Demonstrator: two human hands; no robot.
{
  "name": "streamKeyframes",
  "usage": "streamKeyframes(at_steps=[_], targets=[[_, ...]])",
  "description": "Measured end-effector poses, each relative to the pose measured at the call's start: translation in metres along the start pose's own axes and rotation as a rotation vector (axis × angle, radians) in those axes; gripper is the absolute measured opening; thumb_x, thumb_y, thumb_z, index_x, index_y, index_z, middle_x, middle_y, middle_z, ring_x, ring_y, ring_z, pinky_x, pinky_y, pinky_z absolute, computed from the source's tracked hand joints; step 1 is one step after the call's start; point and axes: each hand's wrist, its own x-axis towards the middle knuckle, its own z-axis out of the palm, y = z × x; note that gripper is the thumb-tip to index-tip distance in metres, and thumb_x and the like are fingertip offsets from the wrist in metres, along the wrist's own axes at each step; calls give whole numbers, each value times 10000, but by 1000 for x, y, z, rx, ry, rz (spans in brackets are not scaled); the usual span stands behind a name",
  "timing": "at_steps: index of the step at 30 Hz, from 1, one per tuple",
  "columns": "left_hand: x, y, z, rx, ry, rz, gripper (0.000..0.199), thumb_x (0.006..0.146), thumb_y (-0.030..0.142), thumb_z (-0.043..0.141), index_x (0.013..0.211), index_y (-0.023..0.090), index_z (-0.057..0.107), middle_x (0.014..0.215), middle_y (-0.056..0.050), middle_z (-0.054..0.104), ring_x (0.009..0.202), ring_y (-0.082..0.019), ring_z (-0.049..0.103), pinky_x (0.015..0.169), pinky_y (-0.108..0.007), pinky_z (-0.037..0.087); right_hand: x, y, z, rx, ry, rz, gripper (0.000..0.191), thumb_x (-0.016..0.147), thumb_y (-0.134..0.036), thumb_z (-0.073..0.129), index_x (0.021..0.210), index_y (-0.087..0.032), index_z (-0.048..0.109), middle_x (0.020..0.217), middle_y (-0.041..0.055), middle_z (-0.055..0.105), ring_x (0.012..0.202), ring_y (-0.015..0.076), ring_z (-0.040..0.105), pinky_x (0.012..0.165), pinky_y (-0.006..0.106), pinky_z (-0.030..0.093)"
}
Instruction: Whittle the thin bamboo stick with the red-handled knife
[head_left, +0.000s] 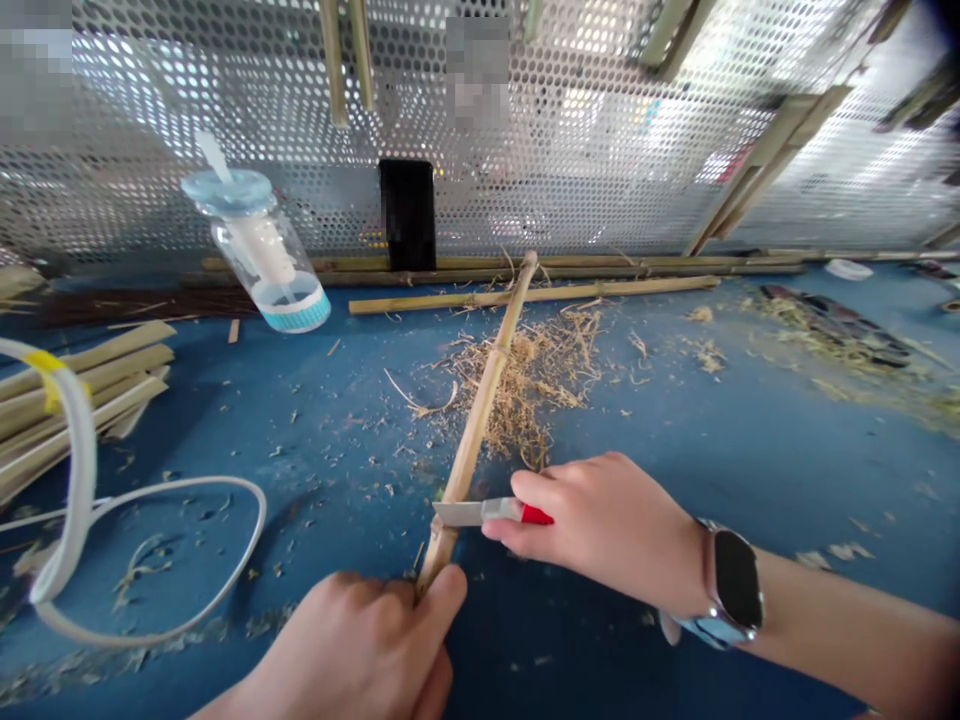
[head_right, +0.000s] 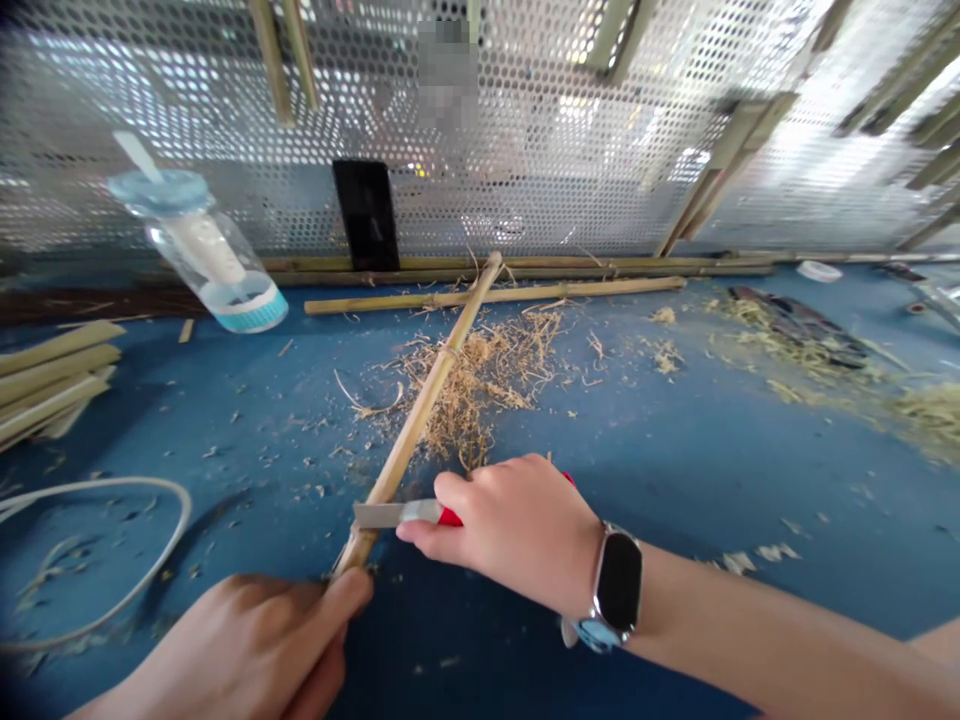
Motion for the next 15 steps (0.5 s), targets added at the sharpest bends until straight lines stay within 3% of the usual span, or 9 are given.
streamKeyframes(at_steps=[5,9,13,15], targets=[[1,0,-2,33,66,-13,374,898,122,397,1204,163,608,744,-28,763,580,-256,745,510,-362,584,14,19,-4,-24,10,115,665,1014,-733,255,737,-221,576,514,-14,547,419,105,356,486,301,119],[0,1,-2,44,59,-7,331,893,118,392,1112,185,632,731,-23,760,535,-245,723,462,-344,542,12,18,-4,39,-39,6,654,1007,-737,281,739,-223,584,539,-15,561,447,105,364,501,303,122],[-2,1,2,56,127,-10,384,881,106,390,1182,172,620,719,-11,757,552,-247,734,482,-347,553,9,17,-5,-13,-13,102,688,1017,-730,222,744,-215,587,522,-10,527,429,107,313,487,296,122],[-2,0,5,62,127,-6,341,877,105,391,1101,189,635,698,-6,750,526,-242,722,449,-337,526,9,18,-6,15,-22,44,687,1006,-746,237,736,-220,586,519,-13,524,433,111,306,488,299,116]])
